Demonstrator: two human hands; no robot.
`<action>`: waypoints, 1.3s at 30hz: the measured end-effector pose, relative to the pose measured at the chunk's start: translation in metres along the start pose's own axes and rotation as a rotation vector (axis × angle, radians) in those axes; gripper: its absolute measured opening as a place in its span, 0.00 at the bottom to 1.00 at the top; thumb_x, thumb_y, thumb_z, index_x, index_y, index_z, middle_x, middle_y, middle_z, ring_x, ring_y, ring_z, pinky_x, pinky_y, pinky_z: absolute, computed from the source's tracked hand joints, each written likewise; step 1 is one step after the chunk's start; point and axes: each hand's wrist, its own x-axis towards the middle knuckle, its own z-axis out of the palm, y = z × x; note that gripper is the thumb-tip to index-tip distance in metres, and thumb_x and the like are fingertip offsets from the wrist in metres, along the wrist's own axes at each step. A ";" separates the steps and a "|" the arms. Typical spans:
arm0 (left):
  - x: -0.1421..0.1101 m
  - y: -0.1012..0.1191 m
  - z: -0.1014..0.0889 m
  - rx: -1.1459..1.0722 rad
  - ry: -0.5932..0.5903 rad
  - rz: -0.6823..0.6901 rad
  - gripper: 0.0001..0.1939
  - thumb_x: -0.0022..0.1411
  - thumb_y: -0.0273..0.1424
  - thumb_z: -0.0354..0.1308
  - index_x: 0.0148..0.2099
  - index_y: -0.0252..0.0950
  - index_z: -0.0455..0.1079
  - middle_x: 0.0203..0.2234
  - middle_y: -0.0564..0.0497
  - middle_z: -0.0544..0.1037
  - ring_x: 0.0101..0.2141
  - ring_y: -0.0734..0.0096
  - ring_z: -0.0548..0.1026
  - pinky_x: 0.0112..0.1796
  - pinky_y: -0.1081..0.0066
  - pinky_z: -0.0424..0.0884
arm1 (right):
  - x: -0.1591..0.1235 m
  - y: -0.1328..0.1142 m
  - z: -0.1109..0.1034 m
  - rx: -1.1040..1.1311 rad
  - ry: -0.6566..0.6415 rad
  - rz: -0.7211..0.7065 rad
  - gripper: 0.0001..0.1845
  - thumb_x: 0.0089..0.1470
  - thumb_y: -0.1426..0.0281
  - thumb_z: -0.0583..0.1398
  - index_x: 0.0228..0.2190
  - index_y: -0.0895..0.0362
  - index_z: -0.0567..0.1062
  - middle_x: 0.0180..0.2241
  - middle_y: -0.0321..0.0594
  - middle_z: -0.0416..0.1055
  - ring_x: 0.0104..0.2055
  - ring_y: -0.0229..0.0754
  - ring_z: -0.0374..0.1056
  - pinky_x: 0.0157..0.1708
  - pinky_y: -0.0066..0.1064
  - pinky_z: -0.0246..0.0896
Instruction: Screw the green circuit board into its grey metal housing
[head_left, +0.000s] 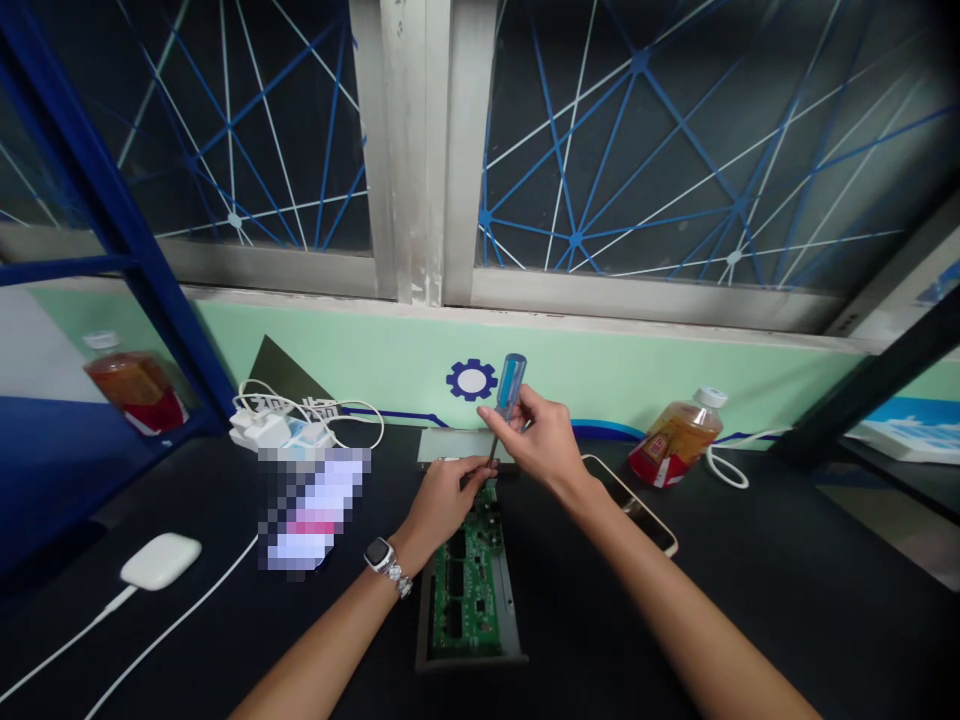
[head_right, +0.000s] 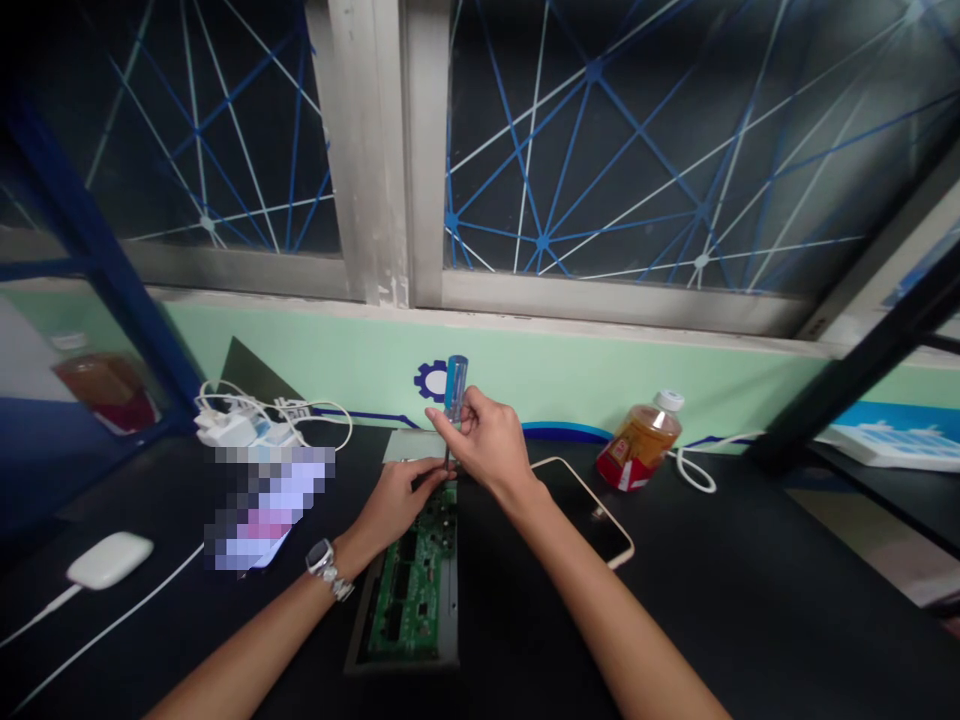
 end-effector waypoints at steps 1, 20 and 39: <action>0.000 0.000 0.000 0.002 0.001 -0.003 0.13 0.68 0.35 0.52 0.44 0.40 0.78 0.40 0.51 0.83 0.40 0.63 0.79 0.42 0.70 0.70 | 0.001 0.000 0.000 -0.032 0.013 -0.009 0.23 0.53 0.52 0.61 0.22 0.54 0.60 0.18 0.32 0.62 0.21 0.36 0.60 0.25 0.28 0.55; 0.000 0.001 -0.003 -0.057 -0.015 -0.021 0.13 0.68 0.35 0.52 0.43 0.38 0.77 0.38 0.50 0.83 0.38 0.62 0.79 0.42 0.69 0.70 | 0.007 0.006 -0.008 0.299 -0.282 0.021 0.16 0.55 0.55 0.60 0.30 0.56 0.71 0.24 0.35 0.67 0.24 0.38 0.62 0.24 0.28 0.58; 0.008 0.009 -0.004 -0.204 -0.034 -0.020 0.15 0.68 0.35 0.51 0.45 0.34 0.76 0.39 0.45 0.82 0.40 0.61 0.79 0.44 0.66 0.73 | 0.004 -0.001 -0.003 -0.035 -0.014 0.060 0.24 0.49 0.48 0.62 0.23 0.54 0.63 0.17 0.31 0.61 0.19 0.36 0.58 0.23 0.29 0.52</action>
